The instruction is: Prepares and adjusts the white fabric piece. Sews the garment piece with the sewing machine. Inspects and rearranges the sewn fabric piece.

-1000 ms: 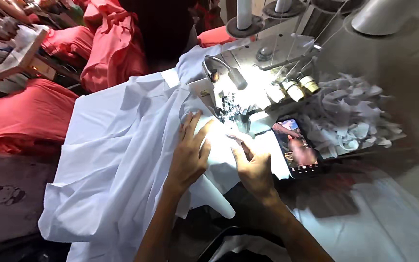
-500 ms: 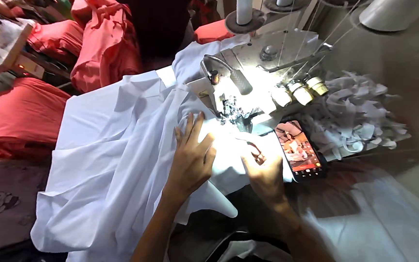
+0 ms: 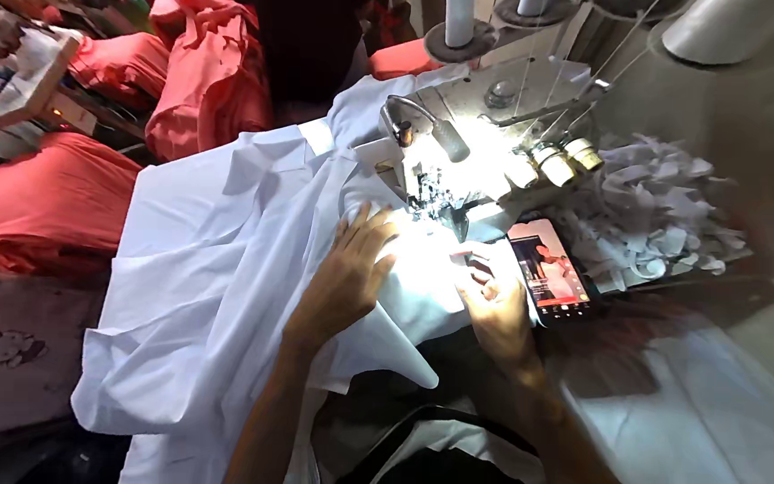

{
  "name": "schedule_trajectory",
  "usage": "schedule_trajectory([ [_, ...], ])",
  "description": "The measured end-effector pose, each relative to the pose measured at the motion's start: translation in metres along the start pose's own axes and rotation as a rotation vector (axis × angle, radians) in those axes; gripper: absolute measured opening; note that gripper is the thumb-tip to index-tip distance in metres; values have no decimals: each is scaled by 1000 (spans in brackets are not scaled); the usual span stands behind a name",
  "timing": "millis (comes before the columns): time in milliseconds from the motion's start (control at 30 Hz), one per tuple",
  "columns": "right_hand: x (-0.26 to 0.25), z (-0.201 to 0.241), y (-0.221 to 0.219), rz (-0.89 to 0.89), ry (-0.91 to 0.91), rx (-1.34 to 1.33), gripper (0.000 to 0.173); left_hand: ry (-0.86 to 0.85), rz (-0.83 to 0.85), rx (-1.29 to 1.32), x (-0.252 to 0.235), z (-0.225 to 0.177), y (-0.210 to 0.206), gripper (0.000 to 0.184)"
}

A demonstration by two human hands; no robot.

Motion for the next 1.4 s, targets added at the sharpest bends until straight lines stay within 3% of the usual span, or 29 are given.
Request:
schedule_trajectory([
  [67,1,2,2,7,20,-24,27,-126,25,58,11,-4,19,31],
  [100,2,2,2,18,27,-29,25,-161,53,93,18,-2,28,38],
  [200,4,0,5,54,47,-15,21,-78,42,57,46,26,53,39],
  [300,6,1,6,100,42,6,21,385,-68,-160,106,100,96,38],
  [400,5,3,8,136,56,13,22,951,-207,-332,212,173,136,62],
  [500,4,3,7,154,76,17,22,1203,-203,-251,289,207,144,82],
  [567,4,2,6,158,71,6,22,1172,-227,-275,301,202,138,66],
  [633,4,2,6,166,61,2,22,1047,-311,-392,298,188,131,36],
  [700,5,2,6,167,62,3,21,961,-383,-429,289,175,136,25],
  [800,9,4,8,151,77,10,21,905,-450,-467,270,170,177,26],
  [900,14,7,5,113,65,-2,20,822,-530,-611,236,184,245,33],
  [1000,19,7,-3,99,36,-20,20,778,-540,-670,192,218,304,45],
  [1067,23,5,-10,102,21,-42,21,843,-441,-698,163,252,317,51],
  [1133,24,3,-14,99,21,-69,21,936,-253,-652,126,258,300,62],
  [1167,24,3,-15,96,19,-79,21,888,-168,-603,104,245,281,61],
  [1267,26,2,-14,86,19,-102,21,499,160,-273,49,170,187,35],
  [1333,27,1,-11,77,15,-93,22,383,367,-71,40,116,121,34],
  [1400,27,1,-9,85,4,-68,22,285,358,-87,46,82,82,37],
])
Point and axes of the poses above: each hand's wrist, its own x-axis away from the middle knuckle, its own y-axis out of the back of the hand, z = x × y, the point moved 6 cm from there along -x, towards the middle knuckle, and after that the axes turned 2 degrees about x, right-handed, at the moved point
